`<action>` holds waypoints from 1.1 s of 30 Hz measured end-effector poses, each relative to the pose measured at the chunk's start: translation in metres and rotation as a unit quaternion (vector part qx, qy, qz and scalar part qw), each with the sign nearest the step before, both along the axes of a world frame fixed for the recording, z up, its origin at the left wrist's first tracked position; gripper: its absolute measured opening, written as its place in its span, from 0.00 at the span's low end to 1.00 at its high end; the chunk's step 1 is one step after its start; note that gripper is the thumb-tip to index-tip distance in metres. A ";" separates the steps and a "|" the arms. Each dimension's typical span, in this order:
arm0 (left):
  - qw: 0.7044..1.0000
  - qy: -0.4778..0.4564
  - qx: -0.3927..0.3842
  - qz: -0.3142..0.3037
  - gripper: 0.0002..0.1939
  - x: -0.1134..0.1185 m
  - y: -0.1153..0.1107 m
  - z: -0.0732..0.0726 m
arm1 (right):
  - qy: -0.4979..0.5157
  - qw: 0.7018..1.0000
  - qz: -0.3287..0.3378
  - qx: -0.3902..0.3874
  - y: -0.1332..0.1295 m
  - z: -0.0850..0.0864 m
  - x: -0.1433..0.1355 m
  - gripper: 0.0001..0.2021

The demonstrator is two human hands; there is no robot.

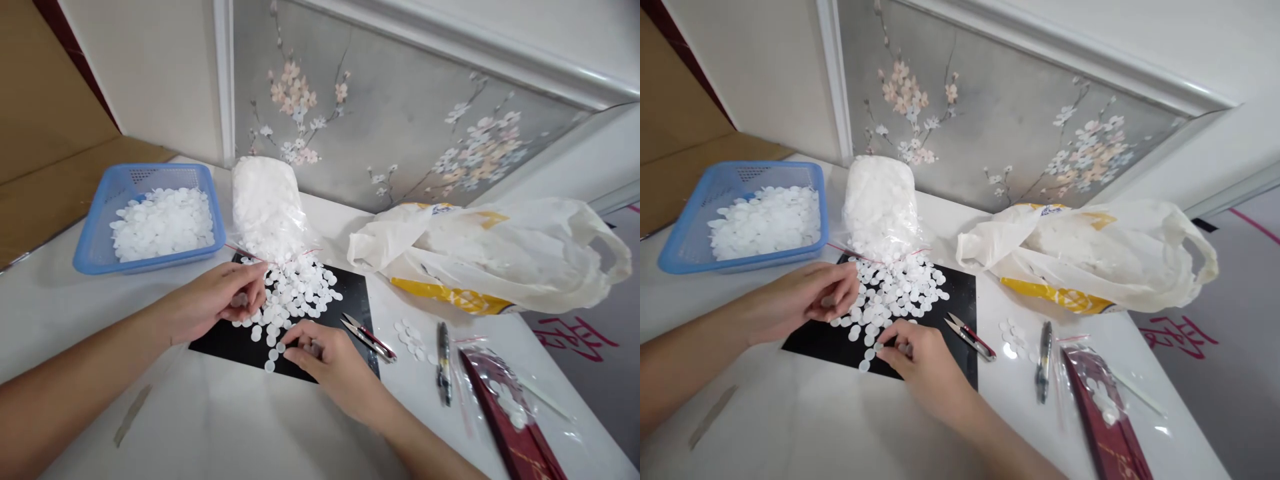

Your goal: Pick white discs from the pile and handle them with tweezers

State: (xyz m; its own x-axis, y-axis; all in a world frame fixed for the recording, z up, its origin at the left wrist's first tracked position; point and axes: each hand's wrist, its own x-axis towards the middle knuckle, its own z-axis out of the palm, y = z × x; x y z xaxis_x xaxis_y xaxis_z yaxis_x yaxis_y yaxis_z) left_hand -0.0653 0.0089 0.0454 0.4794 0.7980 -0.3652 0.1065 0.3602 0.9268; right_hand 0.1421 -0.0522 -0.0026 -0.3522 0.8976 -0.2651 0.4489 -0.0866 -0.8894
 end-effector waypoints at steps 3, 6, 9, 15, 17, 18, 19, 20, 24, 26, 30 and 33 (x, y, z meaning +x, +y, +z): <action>0.997 0.054 0.045 -0.023 0.22 -0.004 0.002 0.001 | -0.094 0.993 0.027 0.061 0.001 -0.002 -0.010 0.03; 0.970 0.183 0.122 -0.104 0.12 -0.006 -0.002 0.001 | -0.126 0.988 0.036 0.081 0.001 -0.005 -0.013 0.06; 0.913 0.314 0.202 -0.167 0.04 -0.005 -0.010 -0.001 | -0.133 0.987 0.049 0.079 0.001 -0.006 -0.012 0.07; 0.836 0.416 0.282 -0.222 0.08 0.003 -0.019 -0.009 | -0.154 0.986 0.037 0.053 0.002 -0.001 -0.012 0.06; 0.829 0.427 0.280 -0.229 0.07 0.003 -0.017 -0.010 | -0.163 0.984 0.047 0.058 0.003 0.001 -0.013 0.06; 0.828 0.430 0.277 -0.232 0.07 0.003 -0.016 -0.010 | -0.166 0.983 0.051 0.063 0.003 0.001 -0.014 0.06; 0.827 0.433 0.271 -0.234 0.07 0.003 -0.015 -0.009 | -0.168 0.982 0.054 0.066 0.003 0.001 -0.014 0.06; 0.829 0.434 0.262 -0.237 0.08 0.003 -0.014 -0.008 | -0.169 0.982 0.054 0.066 0.004 0.001 -0.014 0.06; 0.837 0.426 0.243 -0.243 0.12 0.002 -0.011 -0.003 | -0.168 0.984 0.036 0.055 0.005 0.001 -0.014 0.05; 0.836 0.419 0.255 -0.246 0.10 0.003 -0.010 -0.003 | -0.178 0.982 0.031 0.055 0.005 0.001 -0.016 0.04; 0.825 0.419 0.280 -0.256 0.07 0.005 -0.012 -0.006 | -0.193 0.978 0.037 0.064 0.006 0.001 -0.017 0.05; 0.833 0.403 0.281 -0.255 0.07 0.001 -0.014 -0.004 | -0.192 0.978 0.042 0.065 0.005 0.001 -0.014 0.05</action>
